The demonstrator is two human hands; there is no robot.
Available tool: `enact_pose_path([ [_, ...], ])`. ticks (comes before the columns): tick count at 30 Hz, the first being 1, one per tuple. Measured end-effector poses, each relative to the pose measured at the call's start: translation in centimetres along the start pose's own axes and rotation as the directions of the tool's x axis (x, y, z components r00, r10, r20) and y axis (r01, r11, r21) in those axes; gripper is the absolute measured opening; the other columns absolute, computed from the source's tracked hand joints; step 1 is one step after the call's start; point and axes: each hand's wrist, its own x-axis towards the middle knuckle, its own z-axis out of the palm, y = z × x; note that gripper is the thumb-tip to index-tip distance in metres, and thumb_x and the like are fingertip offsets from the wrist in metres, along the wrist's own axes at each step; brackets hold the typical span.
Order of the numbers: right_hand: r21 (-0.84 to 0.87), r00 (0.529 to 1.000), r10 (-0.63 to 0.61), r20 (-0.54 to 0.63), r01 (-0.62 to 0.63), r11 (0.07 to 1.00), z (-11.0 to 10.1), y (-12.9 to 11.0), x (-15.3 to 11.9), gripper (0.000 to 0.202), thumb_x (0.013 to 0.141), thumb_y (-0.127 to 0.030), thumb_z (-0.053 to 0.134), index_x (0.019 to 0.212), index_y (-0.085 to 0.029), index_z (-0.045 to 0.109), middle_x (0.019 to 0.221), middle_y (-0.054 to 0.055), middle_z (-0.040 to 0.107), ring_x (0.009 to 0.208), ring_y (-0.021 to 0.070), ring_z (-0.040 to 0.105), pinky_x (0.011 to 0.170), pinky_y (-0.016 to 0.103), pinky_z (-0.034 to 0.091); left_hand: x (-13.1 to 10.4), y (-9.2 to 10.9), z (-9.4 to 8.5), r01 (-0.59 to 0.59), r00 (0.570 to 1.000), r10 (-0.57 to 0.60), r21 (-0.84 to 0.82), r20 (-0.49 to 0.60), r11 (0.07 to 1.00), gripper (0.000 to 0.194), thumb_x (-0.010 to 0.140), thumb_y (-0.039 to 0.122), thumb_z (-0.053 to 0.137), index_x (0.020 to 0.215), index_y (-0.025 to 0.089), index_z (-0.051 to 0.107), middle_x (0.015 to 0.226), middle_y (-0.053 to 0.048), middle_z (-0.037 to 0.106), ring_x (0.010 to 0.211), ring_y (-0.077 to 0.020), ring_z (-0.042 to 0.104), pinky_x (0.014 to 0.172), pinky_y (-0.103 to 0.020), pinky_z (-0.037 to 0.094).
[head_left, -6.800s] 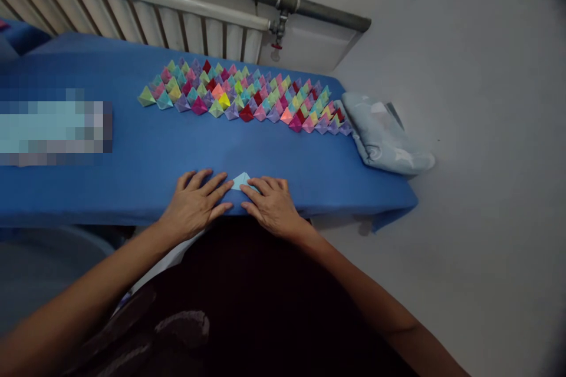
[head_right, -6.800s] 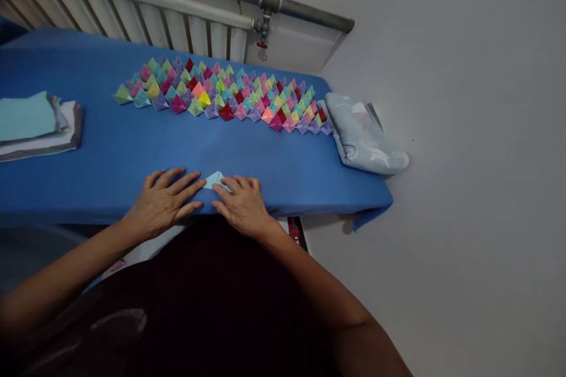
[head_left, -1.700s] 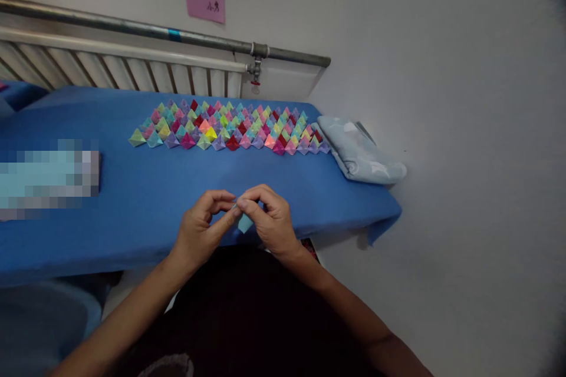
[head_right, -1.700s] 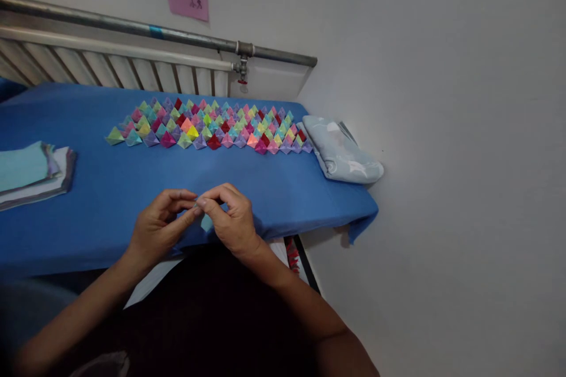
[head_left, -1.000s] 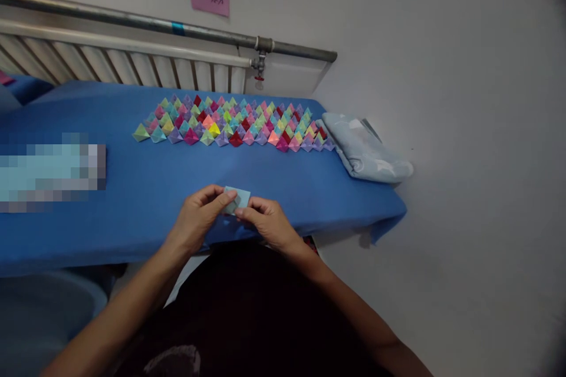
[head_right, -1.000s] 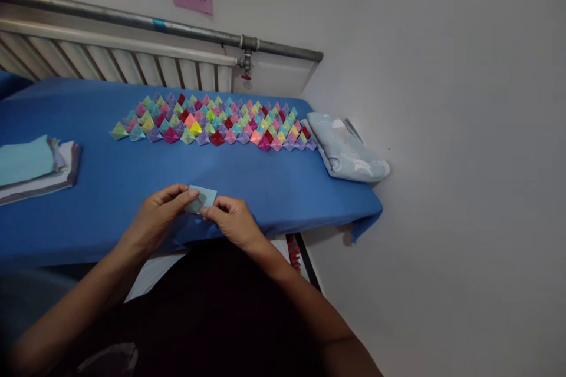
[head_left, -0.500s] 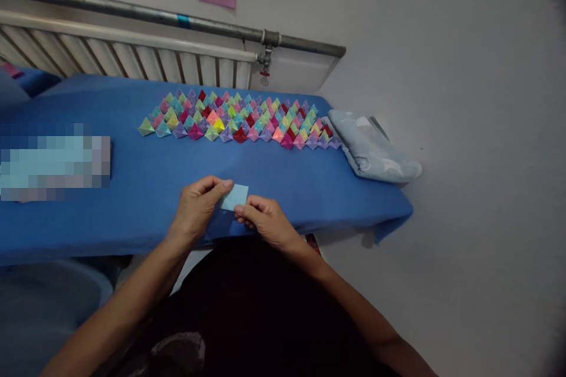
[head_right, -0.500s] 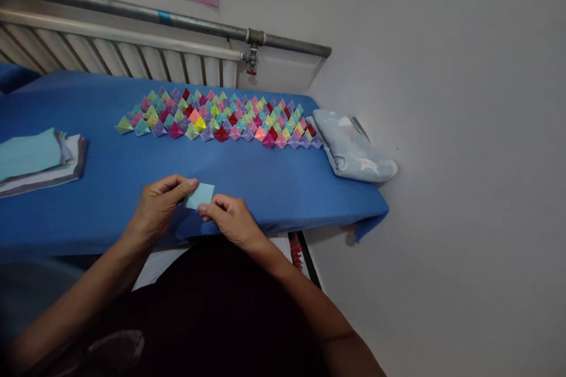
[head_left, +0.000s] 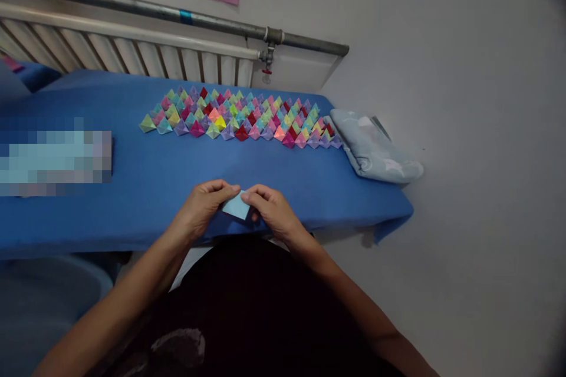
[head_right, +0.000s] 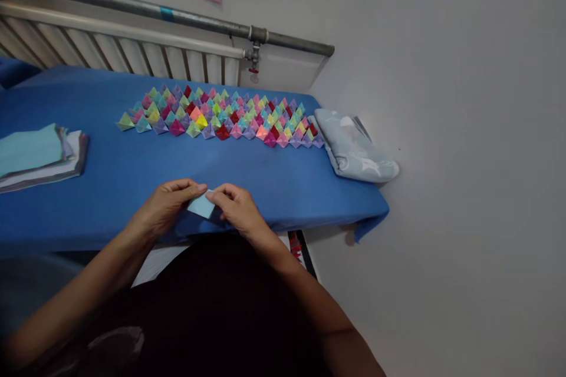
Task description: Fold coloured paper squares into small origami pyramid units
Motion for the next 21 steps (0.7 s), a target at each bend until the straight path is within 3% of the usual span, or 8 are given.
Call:
enact_pose_path([
  [3, -0.009, 1.000, 0.028, -0.006, -0.028, 1.000, 0.0, 0.2, 0.2, 0.027, 0.075, -0.043, 0.067, 0.065, -0.020, 0.057, 0.055, -0.006, 0.048, 0.050, 0.0076, 0.042, 0.051, 0.023, 0.033, -0.2, 0.1, 0.1, 0.007, 0.999, -0.008, 0.042, 0.035, 0.999, 0.037, 0.056, 0.049, 0.083, 0.058, 0.019, 0.063, 0.052, 0.005, 0.051, 0.048, -0.0083, 0.040, 0.047, -0.022, 0.031],
  [7, 0.134, 0.996, 0.073, -0.041, -0.067, 0.989, 0.0, 1.2, 0.5, 0.027, 0.072, -0.043, 0.067, 0.065, -0.020, 0.055, 0.055, -0.007, 0.049, 0.048, 0.0068, 0.041, 0.049, 0.023, 0.032, -0.5, 0.2, -0.3, 0.070, 0.985, -0.071, 0.012, 0.156, 0.998, 0.041, 0.058, 0.054, 0.082, 0.067, 0.017, 0.067, 0.065, -0.001, 0.062, 0.058, -0.0132, 0.056, 0.058, -0.027, 0.047],
  [12, 0.191, 0.992, 0.118, -0.037, -0.109, 0.976, 0.1, 1.6, 0.6, 0.024, 0.069, -0.040, 0.070, 0.076, -0.020, 0.057, 0.059, -0.007, 0.052, 0.050, 0.0074, 0.044, 0.046, 0.022, 0.033, -0.7, 0.0, -0.8, 0.097, 0.972, -0.119, 0.115, 0.203, 0.989, 0.036, 0.057, 0.045, 0.084, 0.058, 0.018, 0.060, 0.054, 0.002, 0.059, 0.051, -0.0107, 0.054, 0.057, -0.025, 0.046],
  [16, 0.154, 0.996, 0.073, -0.052, -0.064, 0.986, 0.1, 1.6, 0.7, 0.028, 0.066, -0.033, 0.069, 0.090, -0.022, 0.059, 0.062, -0.008, 0.053, 0.053, 0.0086, 0.048, 0.049, 0.022, 0.036, -0.5, -0.1, -0.9, 0.131, 0.956, -0.166, 0.153, 0.242, 0.979, 0.031, 0.054, 0.040, 0.084, 0.059, 0.017, 0.065, 0.055, 0.001, 0.060, 0.050, -0.0103, 0.053, 0.055, -0.025, 0.047],
  [21, 0.162, 0.989, -0.012, -0.150, 0.036, 0.986, 0.1, 2.5, 1.3, 0.030, 0.063, -0.031, 0.070, 0.087, -0.023, 0.055, 0.059, -0.010, 0.048, 0.050, 0.0076, 0.042, 0.052, 0.023, 0.034, -0.3, -0.2, -0.8, 0.166, 0.952, -0.203, 0.172, 0.228, 0.971, 0.030, 0.053, 0.040, 0.084, 0.058, 0.018, 0.064, 0.055, 0.000, 0.063, 0.048, -0.0114, 0.055, 0.050, -0.025, 0.047],
])
